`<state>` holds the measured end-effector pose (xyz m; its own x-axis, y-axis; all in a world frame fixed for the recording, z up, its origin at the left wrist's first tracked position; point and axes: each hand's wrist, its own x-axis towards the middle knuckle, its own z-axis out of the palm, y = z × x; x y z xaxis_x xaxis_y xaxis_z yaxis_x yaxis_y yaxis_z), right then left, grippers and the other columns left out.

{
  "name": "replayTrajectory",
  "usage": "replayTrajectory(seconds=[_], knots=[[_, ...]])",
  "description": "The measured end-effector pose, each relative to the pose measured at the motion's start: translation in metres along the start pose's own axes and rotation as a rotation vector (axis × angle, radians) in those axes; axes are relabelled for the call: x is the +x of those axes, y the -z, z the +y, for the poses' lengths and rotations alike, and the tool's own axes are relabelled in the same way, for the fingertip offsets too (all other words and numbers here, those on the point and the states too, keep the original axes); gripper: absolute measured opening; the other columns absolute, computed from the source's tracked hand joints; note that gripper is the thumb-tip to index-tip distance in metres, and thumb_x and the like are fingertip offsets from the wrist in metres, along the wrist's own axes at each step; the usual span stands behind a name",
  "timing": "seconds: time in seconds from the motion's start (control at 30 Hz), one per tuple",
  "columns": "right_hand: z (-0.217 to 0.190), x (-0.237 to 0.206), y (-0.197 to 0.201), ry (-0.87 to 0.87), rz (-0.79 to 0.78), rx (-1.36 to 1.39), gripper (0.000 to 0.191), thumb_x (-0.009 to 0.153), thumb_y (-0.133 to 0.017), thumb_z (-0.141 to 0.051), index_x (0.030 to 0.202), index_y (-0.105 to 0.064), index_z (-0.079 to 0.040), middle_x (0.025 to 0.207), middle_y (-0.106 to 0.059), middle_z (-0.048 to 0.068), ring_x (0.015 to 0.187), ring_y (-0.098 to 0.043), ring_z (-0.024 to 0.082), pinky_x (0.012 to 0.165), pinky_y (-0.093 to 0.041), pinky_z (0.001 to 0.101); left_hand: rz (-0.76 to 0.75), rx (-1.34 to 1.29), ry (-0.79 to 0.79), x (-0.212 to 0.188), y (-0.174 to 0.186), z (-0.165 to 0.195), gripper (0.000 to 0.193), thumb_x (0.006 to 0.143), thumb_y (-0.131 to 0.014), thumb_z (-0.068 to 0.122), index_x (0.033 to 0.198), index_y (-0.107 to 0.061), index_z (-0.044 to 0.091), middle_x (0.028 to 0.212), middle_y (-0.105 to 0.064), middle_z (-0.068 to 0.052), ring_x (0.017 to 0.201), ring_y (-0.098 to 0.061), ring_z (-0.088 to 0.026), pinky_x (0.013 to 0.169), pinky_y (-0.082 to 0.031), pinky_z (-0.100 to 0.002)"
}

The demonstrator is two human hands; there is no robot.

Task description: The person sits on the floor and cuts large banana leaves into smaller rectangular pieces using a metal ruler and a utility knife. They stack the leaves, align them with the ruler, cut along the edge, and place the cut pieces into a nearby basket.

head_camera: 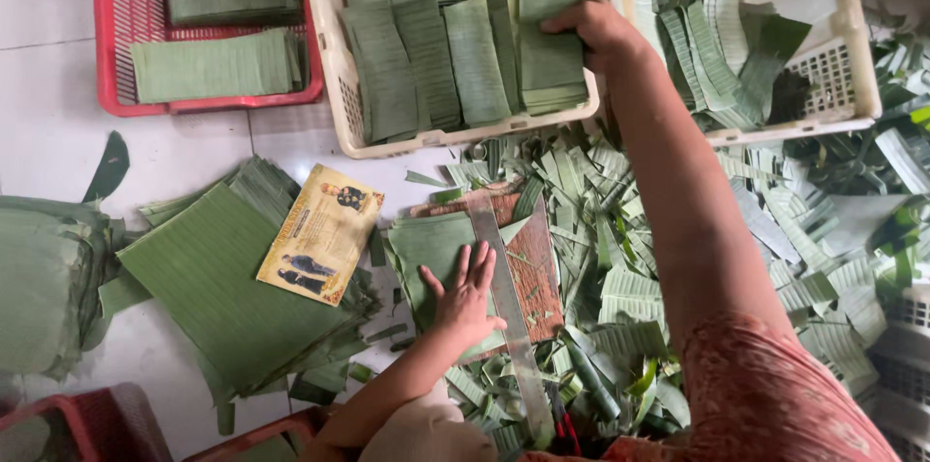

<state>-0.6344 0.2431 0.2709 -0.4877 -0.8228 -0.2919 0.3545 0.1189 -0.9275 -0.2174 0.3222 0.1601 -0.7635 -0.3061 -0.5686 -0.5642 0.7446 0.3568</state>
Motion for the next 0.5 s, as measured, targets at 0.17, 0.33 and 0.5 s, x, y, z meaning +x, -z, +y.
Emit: replayTrajectory(seconds=[0.17, 0.33, 0.5], knots=[[0.052, 0.065, -0.018, -0.263, 0.251, -0.285, 0.075, 0.075, -0.072, 0.01, 0.139, -0.043, -0.016, 0.107, -0.065, 0.016, 0.099, -0.068, 0.031, 0.078, -0.06, 0.0467, -0.041, -0.005, -0.001, 0.004, 0.003, -0.001, 0.133, 0.07, -0.087, 0.054, 0.163, 0.002, 0.019, 0.173, 0.001, 0.004, 0.159, 0.003, -0.021, 0.106, 0.009, -0.088], [0.07, 0.071, -0.011, -0.265, 0.177, -0.365, 0.063, 0.072, -0.08, -0.001, 0.13, -0.056, -0.008, 0.102, -0.07, 0.013, 0.092, -0.071, 0.029, 0.071, -0.06, 0.0438, -0.068, -0.004, 0.001, 0.005, 0.003, -0.003, 0.132, 0.071, -0.085, 0.054, 0.163, 0.003, 0.019, 0.173, 0.002, 0.004, 0.159, 0.005, -0.022, 0.106, 0.01, -0.088], [0.059, 0.057, -0.019, -0.151, 0.279, -0.914, 0.065, 0.079, -0.079, -0.006, 0.139, -0.053, 0.0, 0.11, -0.069, 0.019, 0.1, -0.069, 0.036, 0.079, -0.056, 0.0494, -0.125, -0.001, 0.012, 0.007, 0.002, -0.003, 0.133, 0.072, -0.084, 0.056, 0.163, 0.006, 0.019, 0.173, 0.006, 0.005, 0.159, 0.007, -0.022, 0.106, 0.013, -0.088]])
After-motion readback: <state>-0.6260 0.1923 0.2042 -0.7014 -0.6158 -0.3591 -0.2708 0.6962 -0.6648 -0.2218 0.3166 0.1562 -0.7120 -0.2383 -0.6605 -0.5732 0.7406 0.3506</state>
